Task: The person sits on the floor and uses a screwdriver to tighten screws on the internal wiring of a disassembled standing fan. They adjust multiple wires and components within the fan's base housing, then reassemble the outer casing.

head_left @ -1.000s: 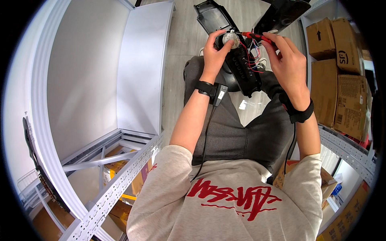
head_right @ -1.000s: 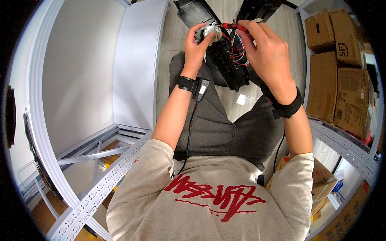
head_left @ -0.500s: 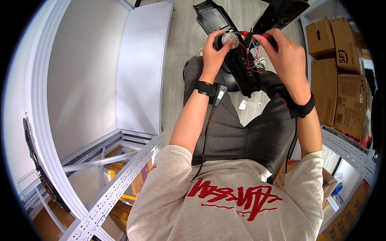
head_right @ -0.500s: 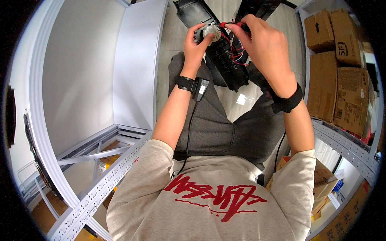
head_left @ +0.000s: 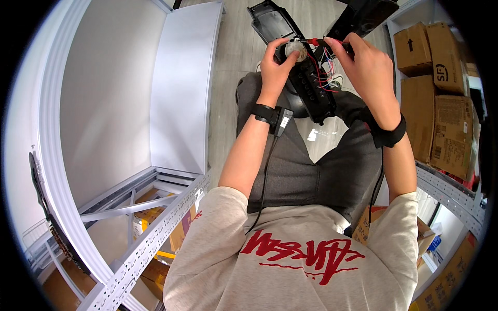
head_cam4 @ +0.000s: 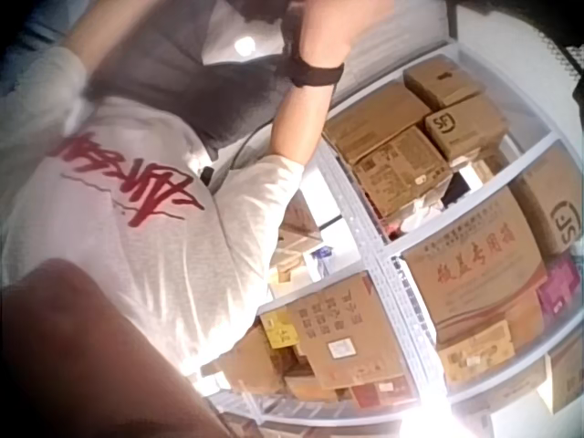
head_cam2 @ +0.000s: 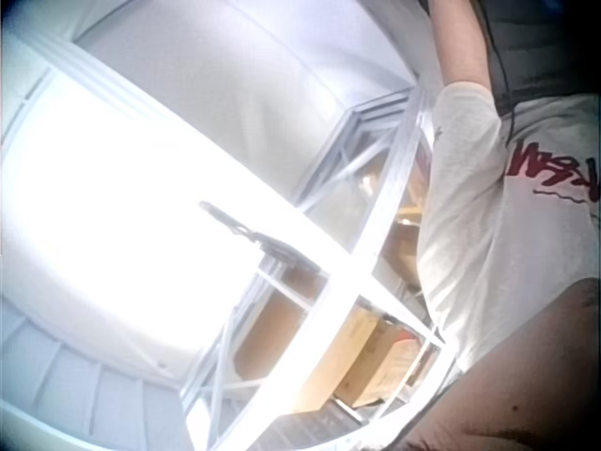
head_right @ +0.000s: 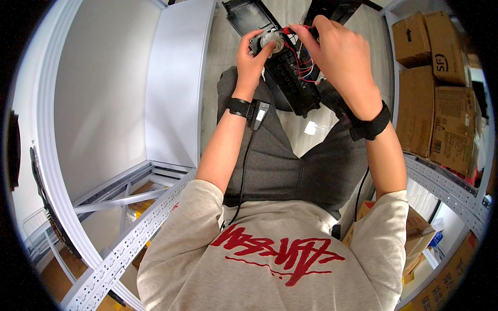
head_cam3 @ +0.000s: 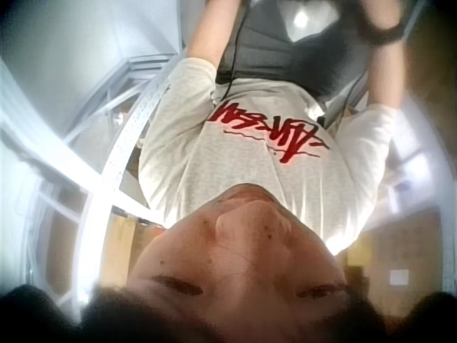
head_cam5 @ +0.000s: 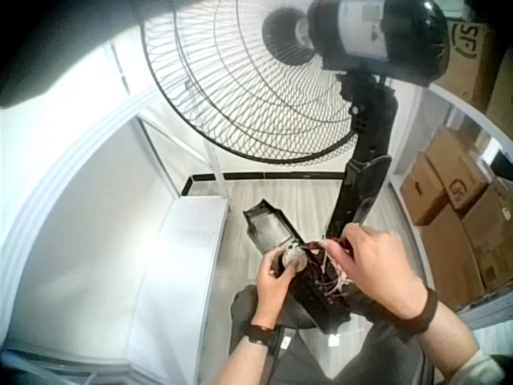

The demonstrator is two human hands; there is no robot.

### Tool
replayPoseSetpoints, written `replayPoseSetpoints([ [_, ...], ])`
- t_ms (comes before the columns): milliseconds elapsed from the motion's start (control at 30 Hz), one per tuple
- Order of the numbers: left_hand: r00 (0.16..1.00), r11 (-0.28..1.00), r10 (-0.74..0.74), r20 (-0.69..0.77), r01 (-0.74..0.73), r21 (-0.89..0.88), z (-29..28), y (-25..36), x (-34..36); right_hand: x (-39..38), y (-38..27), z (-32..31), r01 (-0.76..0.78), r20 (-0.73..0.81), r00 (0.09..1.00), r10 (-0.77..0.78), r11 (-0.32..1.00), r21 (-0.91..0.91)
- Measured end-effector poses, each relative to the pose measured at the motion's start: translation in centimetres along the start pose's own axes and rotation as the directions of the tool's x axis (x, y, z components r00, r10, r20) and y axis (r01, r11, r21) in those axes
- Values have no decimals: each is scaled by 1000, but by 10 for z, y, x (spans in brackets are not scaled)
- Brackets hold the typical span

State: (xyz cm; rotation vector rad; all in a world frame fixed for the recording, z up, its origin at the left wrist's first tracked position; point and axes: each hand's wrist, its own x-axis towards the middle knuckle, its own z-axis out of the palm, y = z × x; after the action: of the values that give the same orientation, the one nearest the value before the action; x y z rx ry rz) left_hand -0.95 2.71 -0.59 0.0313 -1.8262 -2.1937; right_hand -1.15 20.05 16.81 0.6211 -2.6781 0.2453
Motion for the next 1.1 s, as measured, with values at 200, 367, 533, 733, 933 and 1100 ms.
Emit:
replayPoseSetpoints([
  [200,999,998,37,-9,-36,52,0,-4,2,6,-2,1,-19,-54,998,34,967,252],
  [367,999,999,26,-23,-25,45,-2,-7,1,5,-6,-8,-109,104,992,72,908,405],
  [533,1000,1000,-1,-9,1,17,0,-2,1,4,-3,-1,-88,28,996,83,958,273],
  [733,999,999,26,-29,-25,29,0,-4,1,5,2,4,-206,166,974,156,914,351],
  [933,999,999,-43,-15,43,3,-1,-2,1,2,3,2,-258,204,965,166,747,612],
  [1100,999,998,37,-18,-36,51,0,-1,1,3,4,4,-100,97,991,97,995,23],
])
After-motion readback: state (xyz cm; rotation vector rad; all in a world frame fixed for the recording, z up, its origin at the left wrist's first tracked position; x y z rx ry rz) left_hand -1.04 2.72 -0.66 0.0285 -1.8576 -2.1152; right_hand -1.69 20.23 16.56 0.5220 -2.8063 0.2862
